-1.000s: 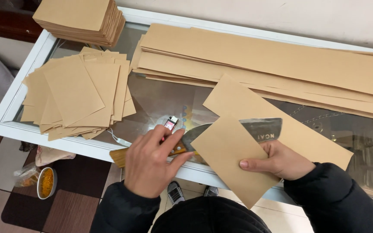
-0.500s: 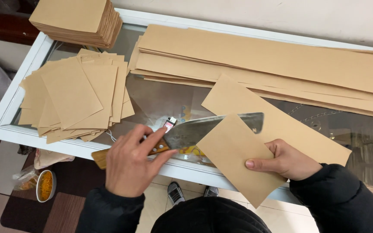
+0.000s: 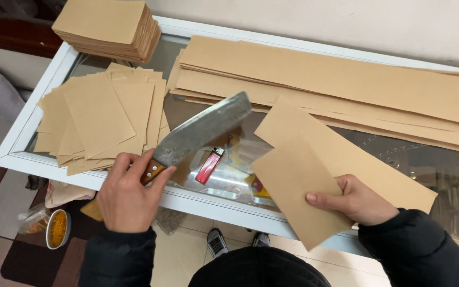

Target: Folding and cutting long strips of brown paper into smaller rectangular pieces to prepare paper bags for bakery items.

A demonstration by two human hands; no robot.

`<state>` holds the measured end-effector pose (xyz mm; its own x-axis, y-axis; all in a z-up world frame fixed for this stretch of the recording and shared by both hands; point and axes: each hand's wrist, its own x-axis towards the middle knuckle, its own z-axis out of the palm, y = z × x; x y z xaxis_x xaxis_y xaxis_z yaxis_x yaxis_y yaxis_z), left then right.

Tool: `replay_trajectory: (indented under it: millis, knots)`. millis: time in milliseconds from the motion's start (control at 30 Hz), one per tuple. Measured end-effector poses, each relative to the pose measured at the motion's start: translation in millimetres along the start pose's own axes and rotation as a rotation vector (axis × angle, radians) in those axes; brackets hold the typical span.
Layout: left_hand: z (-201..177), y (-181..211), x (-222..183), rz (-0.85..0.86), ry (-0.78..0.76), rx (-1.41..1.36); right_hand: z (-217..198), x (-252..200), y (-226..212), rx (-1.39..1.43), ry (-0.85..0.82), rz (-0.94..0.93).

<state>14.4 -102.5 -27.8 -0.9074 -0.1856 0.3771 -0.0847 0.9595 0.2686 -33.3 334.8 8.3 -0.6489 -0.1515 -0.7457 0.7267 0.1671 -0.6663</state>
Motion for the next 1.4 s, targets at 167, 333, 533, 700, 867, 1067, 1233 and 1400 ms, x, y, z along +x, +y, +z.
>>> replay_trajectory:
  millis: [167, 333, 533, 700, 867, 1067, 1233, 1400]
  knots:
    - [52.6, 0.0, -4.0, -0.088, 0.078, -0.089, 54.5, -7.0, -28.0, 0.050, 0.121, -0.161]
    - [64.0, 8.1, 0.3, -0.131, 0.066, -0.070, 87.9, 1.3, -33.3, 0.168, 0.145, -0.167]
    - [21.1, 52.7, -2.2, 0.061, 0.092, -0.148, 115.5, 6.2, -32.6, 0.387, 0.050, -0.066]
    - [0.3, 89.2, -20.0, -0.326, -0.445, -1.206, 140.6, 23.1, -31.1, 0.411, 0.033, -0.140]
    - [-2.7, 48.1, -11.4, -0.294, -0.306, -1.159, 144.3, 58.9, -4.3, 0.278, -0.111, -0.160]
    - [-25.0, -49.5, 34.8, -0.487, -0.153, -1.163, 143.1, 52.0, -18.6, 0.086, -0.213, -0.225]
    - [-37.0, -103.6, 73.0, -0.570, -0.128, -0.902, 143.2, 48.4, -25.1, 0.099, -0.111, -0.212]
    - [-30.2, -107.6, 63.2, -0.343, 0.022, -0.275, 138.2, 38.4, -36.3, 0.064, -0.002, -0.263]
